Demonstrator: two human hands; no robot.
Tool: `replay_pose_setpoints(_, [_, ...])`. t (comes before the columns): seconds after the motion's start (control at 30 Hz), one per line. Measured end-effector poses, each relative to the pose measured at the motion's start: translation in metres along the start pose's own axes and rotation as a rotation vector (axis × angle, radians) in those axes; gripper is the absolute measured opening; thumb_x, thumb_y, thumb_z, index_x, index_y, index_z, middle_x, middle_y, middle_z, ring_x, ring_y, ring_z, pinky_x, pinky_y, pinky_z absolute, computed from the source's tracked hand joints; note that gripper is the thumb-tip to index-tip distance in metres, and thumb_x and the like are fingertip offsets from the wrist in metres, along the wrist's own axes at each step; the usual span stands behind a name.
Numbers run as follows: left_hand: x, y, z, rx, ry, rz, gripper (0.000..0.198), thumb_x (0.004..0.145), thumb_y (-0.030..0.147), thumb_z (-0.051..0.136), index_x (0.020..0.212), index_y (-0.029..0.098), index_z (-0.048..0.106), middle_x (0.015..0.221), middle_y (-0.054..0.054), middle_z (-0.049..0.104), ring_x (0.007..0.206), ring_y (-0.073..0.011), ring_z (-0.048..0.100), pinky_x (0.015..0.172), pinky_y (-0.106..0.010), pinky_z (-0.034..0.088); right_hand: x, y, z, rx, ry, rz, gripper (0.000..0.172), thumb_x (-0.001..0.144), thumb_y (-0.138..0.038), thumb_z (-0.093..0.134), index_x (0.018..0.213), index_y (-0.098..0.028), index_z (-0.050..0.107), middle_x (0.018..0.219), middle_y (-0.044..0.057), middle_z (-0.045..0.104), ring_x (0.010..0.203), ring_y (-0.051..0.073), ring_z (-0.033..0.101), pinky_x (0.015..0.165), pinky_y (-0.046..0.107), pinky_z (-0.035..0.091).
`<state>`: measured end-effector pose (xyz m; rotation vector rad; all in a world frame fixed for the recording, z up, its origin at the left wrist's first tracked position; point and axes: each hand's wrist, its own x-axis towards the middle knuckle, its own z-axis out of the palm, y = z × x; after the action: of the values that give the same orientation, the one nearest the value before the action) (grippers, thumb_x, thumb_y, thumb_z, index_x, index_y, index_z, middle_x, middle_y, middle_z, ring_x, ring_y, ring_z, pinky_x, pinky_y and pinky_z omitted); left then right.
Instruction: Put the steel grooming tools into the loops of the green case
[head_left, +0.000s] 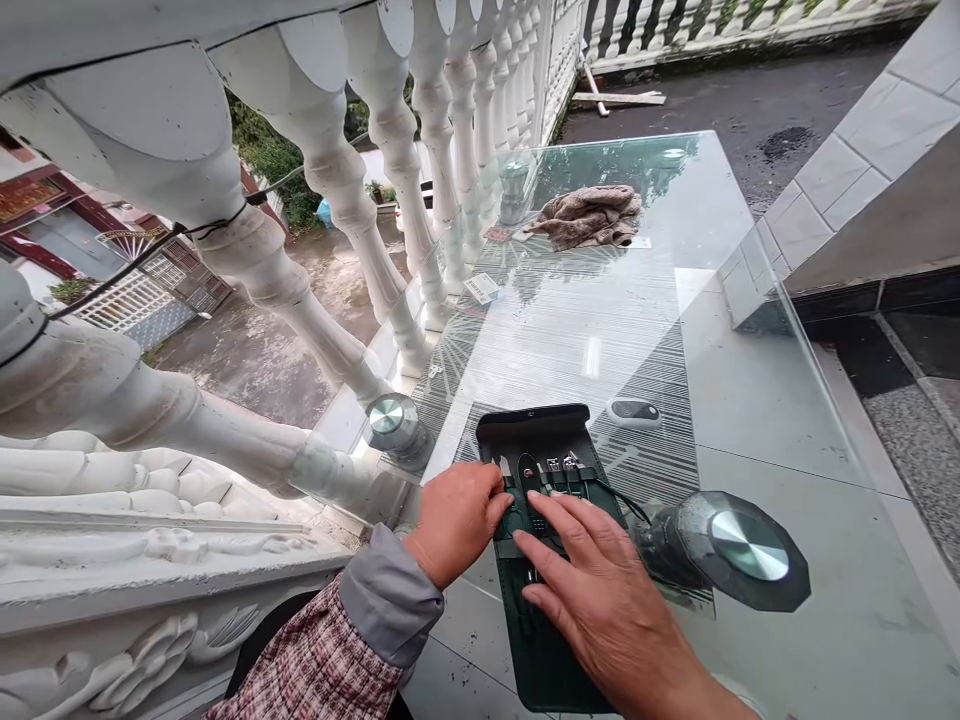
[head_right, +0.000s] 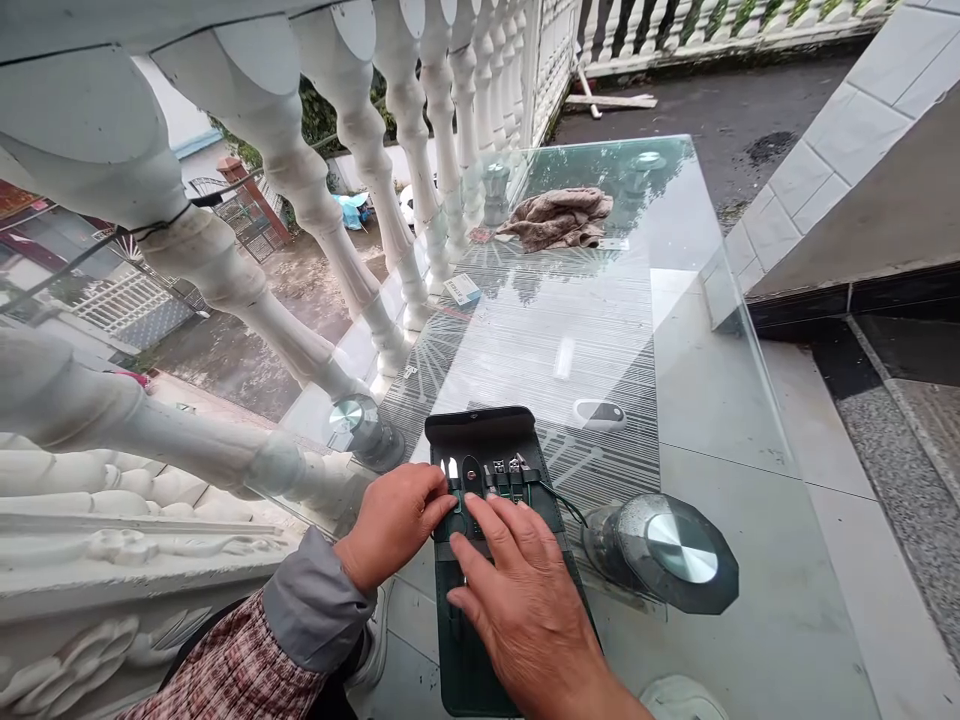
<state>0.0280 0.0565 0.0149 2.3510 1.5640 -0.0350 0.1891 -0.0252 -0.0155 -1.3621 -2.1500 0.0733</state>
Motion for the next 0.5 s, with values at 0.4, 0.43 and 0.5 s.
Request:
replay_pose_setpoints(0.4, [0.001,-0.001,0.002,-0.020,0.011,-0.018,0.015,0.084,0.031,0.057,0.074,0.020,0.058,0.077,0.000,0.063,0.076,-0.0171,0.057,0.060,-0.025,0.034,0.002,-0.006,0.010,-0.007,-0.058,0.027,0.021,0.083,-0.034,0.054,0.099,-0.024,0.064,0.129,0.006,0.053,0.122,0.024,0.040,0.103,0.046,0.031])
replay_pose_setpoints(0.43, [0.001,-0.001,0.002,-0.022,0.013,-0.022,0.015,0.084,0.031,0.057,0.073,0.020,0.058,0.077,0.000,0.063,0.076,-0.0170,0.057,0.059,-0.025,0.033,0.002,-0.006,0.009,-0.001,-0.062,0.030,0.020,0.083,-0.034,0.054,0.098,-0.024,0.064,0.128,0.006,0.053,0.122,0.025,0.040,0.102,0.046,0.031])
replay_pose_setpoints(0.5, [0.001,-0.001,0.002,-0.025,0.017,-0.028,0.015,0.083,0.030,0.057,0.073,0.020,0.057,0.076,0.001,0.063,0.075,-0.0167,0.057,0.058,-0.025,0.032,0.002,-0.007,0.009,0.011,-0.074,0.041,0.018,0.083,-0.033,0.054,0.095,-0.025,0.065,0.128,0.006,0.053,0.121,0.025,0.041,0.102,0.047,0.032])
